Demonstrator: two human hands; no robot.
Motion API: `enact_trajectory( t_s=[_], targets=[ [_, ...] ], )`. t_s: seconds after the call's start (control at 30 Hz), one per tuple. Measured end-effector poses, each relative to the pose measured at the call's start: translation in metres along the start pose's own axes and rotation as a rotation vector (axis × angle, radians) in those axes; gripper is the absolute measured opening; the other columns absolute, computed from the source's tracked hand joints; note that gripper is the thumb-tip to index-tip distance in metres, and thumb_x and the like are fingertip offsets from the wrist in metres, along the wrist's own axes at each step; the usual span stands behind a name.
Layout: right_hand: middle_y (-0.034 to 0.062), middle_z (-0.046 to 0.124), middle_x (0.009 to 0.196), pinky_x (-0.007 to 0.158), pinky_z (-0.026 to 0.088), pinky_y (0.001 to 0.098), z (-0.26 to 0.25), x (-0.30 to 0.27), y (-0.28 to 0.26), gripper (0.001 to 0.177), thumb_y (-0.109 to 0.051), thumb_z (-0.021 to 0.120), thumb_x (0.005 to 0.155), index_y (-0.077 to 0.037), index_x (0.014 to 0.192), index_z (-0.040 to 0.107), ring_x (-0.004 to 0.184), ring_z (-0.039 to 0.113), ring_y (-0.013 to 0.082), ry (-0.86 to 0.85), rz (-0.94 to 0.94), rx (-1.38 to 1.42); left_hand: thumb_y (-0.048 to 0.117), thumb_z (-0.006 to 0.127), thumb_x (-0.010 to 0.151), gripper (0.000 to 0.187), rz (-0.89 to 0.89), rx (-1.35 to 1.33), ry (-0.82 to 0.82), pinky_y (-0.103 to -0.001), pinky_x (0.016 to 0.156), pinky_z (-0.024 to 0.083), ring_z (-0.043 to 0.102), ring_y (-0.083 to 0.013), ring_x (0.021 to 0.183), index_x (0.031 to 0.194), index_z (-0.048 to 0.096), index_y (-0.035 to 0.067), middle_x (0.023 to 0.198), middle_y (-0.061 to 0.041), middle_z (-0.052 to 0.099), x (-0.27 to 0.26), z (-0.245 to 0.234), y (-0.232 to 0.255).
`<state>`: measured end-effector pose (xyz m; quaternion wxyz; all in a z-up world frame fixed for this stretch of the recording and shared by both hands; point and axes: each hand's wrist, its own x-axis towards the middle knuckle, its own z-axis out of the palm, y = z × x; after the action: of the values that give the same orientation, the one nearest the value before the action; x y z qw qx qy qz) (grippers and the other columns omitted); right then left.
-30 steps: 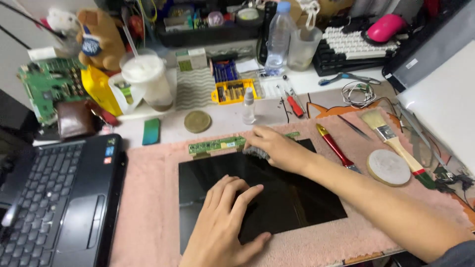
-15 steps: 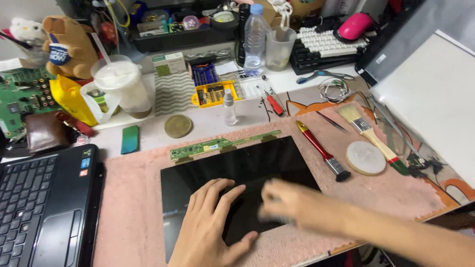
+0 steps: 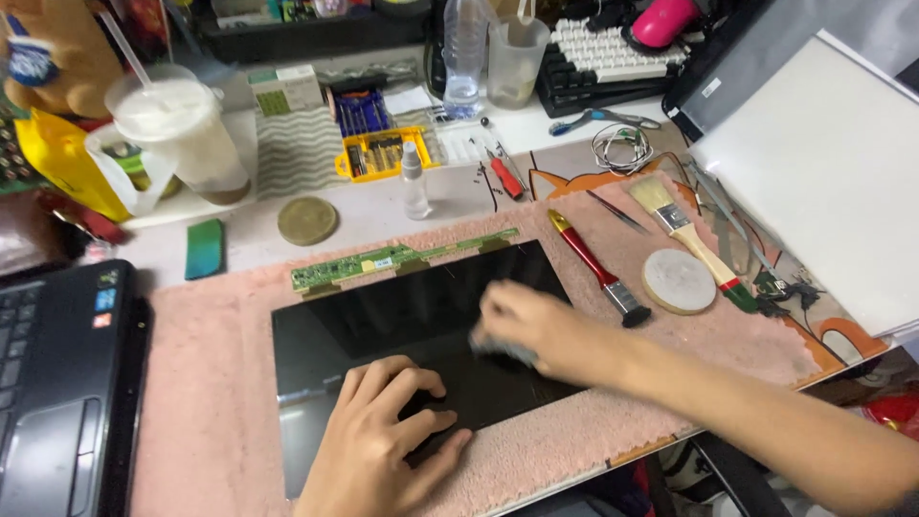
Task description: The person cleans a detached laptop screen placed on a pink towel using a round sponge and a small grey cloth. They wipe the screen surface repeatedly with the sponge, then switch to the cloth to finish cleaning the display.
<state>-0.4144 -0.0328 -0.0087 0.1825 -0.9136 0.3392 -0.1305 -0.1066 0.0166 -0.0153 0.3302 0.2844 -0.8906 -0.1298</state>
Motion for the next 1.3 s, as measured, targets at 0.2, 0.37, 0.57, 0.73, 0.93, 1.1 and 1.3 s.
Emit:
enact_trajectory(
  t_s=[0.2, 0.37, 0.57, 0.73, 0.93, 1.1, 1.3],
  targets=[
    [0.0107, 0.05, 0.122, 0.065, 0.047, 0.0345, -0.004, -0.067, -0.039, 0.085, 0.027, 0.083, 0.059, -0.01, 0.134, 0.064, 0.099, 0.056, 0.0253, -0.172, 0.017, 0.081, 0.032, 0.092, 0.099, 0.025, -0.055, -0.029, -0.027, -0.048, 0.089, 0.05, 0.067, -0.0328, 0.123, 0.085, 0.082, 0.013, 0.119, -0.006, 0.076, -0.003, 0.005, 0.002],
    [0.006, 0.062, 0.13, 0.079, 0.059, 0.0287, -0.012, -0.004, 0.011, 0.064, 0.022, 0.076, 0.082, -0.016, 0.133, 0.068, 0.098, 0.067, 0.0185, -0.101, 0.208, 0.015, 0.03, 0.09, 0.1, 0.027, -0.022, -0.03, 0.012, -0.048, 0.086, 0.048, 0.067, -0.0332, 0.119, 0.083, 0.078, 0.012, 0.117, -0.007, 0.074, -0.001, 0.005, 0.002],
    [0.0067, 0.063, 0.125, 0.1, 0.05, 0.0385, -0.006, 0.046, 0.085, 0.072, 0.031, 0.062, 0.074, -0.011, 0.131, 0.075, 0.117, 0.065, 0.0288, 0.136, 0.181, 0.018, 0.031, 0.09, 0.1, 0.027, -0.057, -0.034, -0.04, -0.048, 0.085, 0.049, 0.068, -0.0315, 0.119, 0.083, 0.08, 0.012, 0.116, -0.006, 0.074, 0.0, 0.001, 0.002],
    [0.0089, 0.067, 0.13, 0.113, 0.062, 0.041, -0.018, -0.004, 0.021, 0.053, 0.02, 0.071, 0.086, -0.013, 0.129, 0.072, 0.124, 0.071, 0.0291, 0.084, 0.159, 0.046, 0.032, 0.091, 0.099, 0.028, -0.028, -0.031, -0.016, -0.048, 0.085, 0.048, 0.068, -0.0308, 0.119, 0.082, 0.079, 0.013, 0.117, -0.006, 0.074, -0.002, 0.006, -0.001],
    [0.0109, 0.058, 0.137, 0.078, 0.069, 0.0332, -0.01, -0.095, -0.018, 0.083, 0.026, 0.074, 0.068, -0.015, 0.14, 0.068, 0.116, 0.069, 0.0259, -0.149, 0.174, 0.061, 0.031, 0.092, 0.098, 0.028, -0.046, -0.04, -0.001, -0.048, 0.086, 0.049, 0.067, -0.0301, 0.121, 0.082, 0.082, 0.012, 0.118, -0.006, 0.074, -0.004, 0.007, 0.001],
    [0.0025, 0.076, 0.142, 0.12, 0.065, 0.0407, -0.033, -0.04, 0.004, 0.056, 0.017, 0.087, 0.075, -0.013, 0.118, 0.068, 0.134, 0.076, 0.0257, -0.062, 0.342, 0.035, 0.031, 0.092, 0.099, 0.025, -0.05, -0.04, 0.003, -0.048, 0.085, 0.048, 0.066, -0.029, 0.119, 0.085, 0.082, 0.012, 0.116, -0.004, 0.072, -0.004, 0.009, 0.001],
    [0.0072, 0.066, 0.153, 0.131, 0.037, 0.0456, -0.034, 0.017, 0.101, 0.077, 0.032, 0.056, 0.07, -0.015, 0.128, 0.076, 0.155, 0.055, 0.0295, 0.055, 0.433, 0.056, 0.034, 0.092, 0.098, 0.026, -0.063, -0.039, -0.021, -0.047, 0.083, 0.048, 0.066, -0.0272, 0.114, 0.083, 0.085, 0.014, 0.117, -0.003, 0.073, -0.004, 0.008, -0.001]
  ],
)
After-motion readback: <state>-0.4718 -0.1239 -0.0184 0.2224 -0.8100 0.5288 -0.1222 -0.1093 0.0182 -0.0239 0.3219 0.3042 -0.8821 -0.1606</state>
